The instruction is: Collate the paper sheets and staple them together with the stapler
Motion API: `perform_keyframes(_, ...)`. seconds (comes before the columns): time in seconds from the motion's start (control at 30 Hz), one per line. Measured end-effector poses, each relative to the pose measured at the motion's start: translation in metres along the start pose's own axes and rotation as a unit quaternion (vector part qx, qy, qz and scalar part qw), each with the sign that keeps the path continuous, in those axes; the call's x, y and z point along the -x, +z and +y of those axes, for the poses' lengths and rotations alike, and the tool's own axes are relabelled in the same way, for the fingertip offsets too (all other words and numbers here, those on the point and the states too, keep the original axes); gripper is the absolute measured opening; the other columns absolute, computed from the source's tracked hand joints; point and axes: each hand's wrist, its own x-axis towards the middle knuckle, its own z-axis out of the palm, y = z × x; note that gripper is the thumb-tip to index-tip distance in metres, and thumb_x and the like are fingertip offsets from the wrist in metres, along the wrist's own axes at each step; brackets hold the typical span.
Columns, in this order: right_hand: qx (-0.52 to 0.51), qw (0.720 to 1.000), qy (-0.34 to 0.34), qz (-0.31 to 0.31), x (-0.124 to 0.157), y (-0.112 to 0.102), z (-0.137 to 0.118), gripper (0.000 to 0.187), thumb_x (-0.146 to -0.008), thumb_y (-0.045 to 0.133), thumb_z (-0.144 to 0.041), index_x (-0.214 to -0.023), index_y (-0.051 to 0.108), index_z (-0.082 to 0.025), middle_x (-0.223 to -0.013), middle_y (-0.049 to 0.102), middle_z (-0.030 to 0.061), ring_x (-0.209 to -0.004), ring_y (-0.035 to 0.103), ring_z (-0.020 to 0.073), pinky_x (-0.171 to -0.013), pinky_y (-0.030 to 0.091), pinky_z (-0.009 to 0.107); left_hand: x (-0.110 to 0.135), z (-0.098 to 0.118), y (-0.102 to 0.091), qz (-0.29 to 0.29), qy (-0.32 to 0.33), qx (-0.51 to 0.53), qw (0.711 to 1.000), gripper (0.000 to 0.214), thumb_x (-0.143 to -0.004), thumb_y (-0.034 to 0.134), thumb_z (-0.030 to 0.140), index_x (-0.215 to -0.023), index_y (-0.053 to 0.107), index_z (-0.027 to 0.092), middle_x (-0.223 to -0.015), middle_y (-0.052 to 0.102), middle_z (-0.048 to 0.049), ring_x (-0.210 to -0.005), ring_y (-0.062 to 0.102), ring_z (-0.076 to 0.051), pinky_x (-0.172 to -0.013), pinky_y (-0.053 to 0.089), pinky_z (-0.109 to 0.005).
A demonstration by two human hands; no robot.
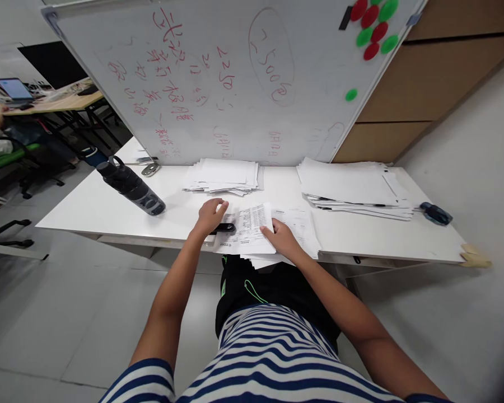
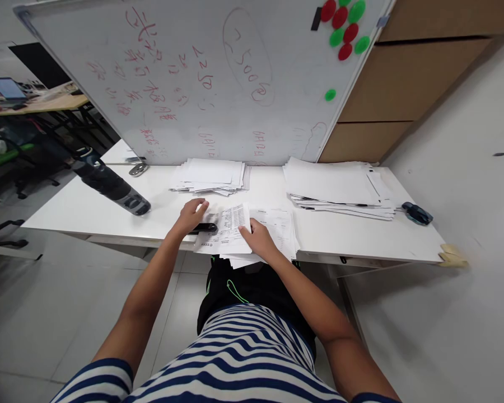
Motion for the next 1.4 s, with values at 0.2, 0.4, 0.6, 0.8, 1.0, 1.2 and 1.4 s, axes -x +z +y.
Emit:
perform_keyframes(0.2,0.015,1.000,-0.007,0.016,-0.006,0.000,-0.001,0.040,-0.093,0.051,-0.050,-0.118,0.064,-0.023,-0.099,0.072,0.0043,-0.087,0.066,0.0216,-0.076,0.053,0.033,-0.025,0.004,0.033,-0.020,-0.078,-0.095,0.992,0.056,-0.098,0.026,0.059,-0.123,0.060,0.023,-0.142,0.054,-0.0130,-0.142,0.032,-0.036,-0.112,0.025,-0.060)
perform_keyframes(0.4,-0.004,1.000,0.006,-0.010,0.004,-0.003,-0.003,0.048,-0.094,0.048,-0.054,-0.130,0.059,-0.025,-0.090,0.072,0.0035,-0.083,0.066,0.0218,-0.077,0.053,0.034,-0.018,0.006,0.044,0.050,-0.053,-0.151,0.986,0.055,-0.098,0.027,0.054,-0.125,0.060,0.020,-0.144,0.052,-0.0154,-0.147,0.024,-0.037,-0.115,0.022,-0.059)
perform_keyframes(0.6,0.026,0.997,0.035,-0.056,0.017,-0.010,0.000,0.048,-0.093,0.052,-0.054,-0.133,0.057,-0.028,-0.101,0.072,0.0046,-0.080,0.066,0.0215,-0.074,0.054,0.037,-0.014,0.007,0.056,0.103,-0.002,-0.194,0.976,0.043,-0.097,0.039,0.045,-0.119,0.063,0.018,-0.140,0.054,-0.0174,-0.146,0.026,-0.037,-0.117,0.016,-0.059)
perform_keyframes(0.8,-0.035,0.994,0.047,-0.087,0.022,-0.005,0.005,0.047,-0.094,0.052,-0.038,-0.141,0.049,-0.029,-0.132,0.064,0.0063,-0.081,0.069,0.0181,-0.071,0.057,0.033,-0.020,0.001,0.050,0.105,0.003,-0.098,0.990,0.035,-0.094,0.048,0.045,-0.110,0.065,0.019,-0.129,0.061,-0.0173,-0.138,0.038,-0.038,-0.111,0.027,-0.058)
perform_keyframes(1.0,-0.028,0.997,0.029,-0.070,0.015,0.000,0.005,0.039,-0.094,0.049,-0.035,-0.130,0.059,-0.024,-0.123,0.069,0.0067,-0.075,0.069,0.0182,-0.073,0.055,0.033,0.003,-0.005,0.021,0.257,-0.027,0.123,0.958,0.043,-0.102,0.025,0.046,-0.118,0.057,0.022,-0.121,0.064,-0.0109,-0.114,0.057,-0.022,-0.096,0.045,-0.036)
perform_keyframes(1.2,0.048,0.999,-0.014,0.013,0.009,-0.032,-0.012,0.029,-0.091,0.050,-0.038,-0.098,0.072,-0.020,-0.096,0.075,0.0061,-0.087,0.068,0.0255,-0.076,0.051,0.035,0.035,-0.014,0.026,0.129,-0.010,-0.102,0.986,0.039,-0.099,0.034,0.041,-0.095,0.067,0.022,-0.105,0.071,-0.0092,-0.109,0.059,-0.024,-0.100,0.036,-0.037)
perform_keyframes(1.4,0.018,0.995,-0.017,0.095,0.029,-0.068,-0.019,0.033,-0.090,0.053,-0.049,-0.098,0.070,-0.021,-0.081,0.072,0.0035,-0.081,0.066,0.0240,-0.073,0.050,0.033,0.030,-0.012,0.035,0.098,-0.102,-0.179,0.974,0.053,-0.098,0.029,0.051,-0.068,0.060,0.022,-0.074,0.066,-0.0083,-0.080,0.060,-0.023,-0.067,0.031,-0.032)
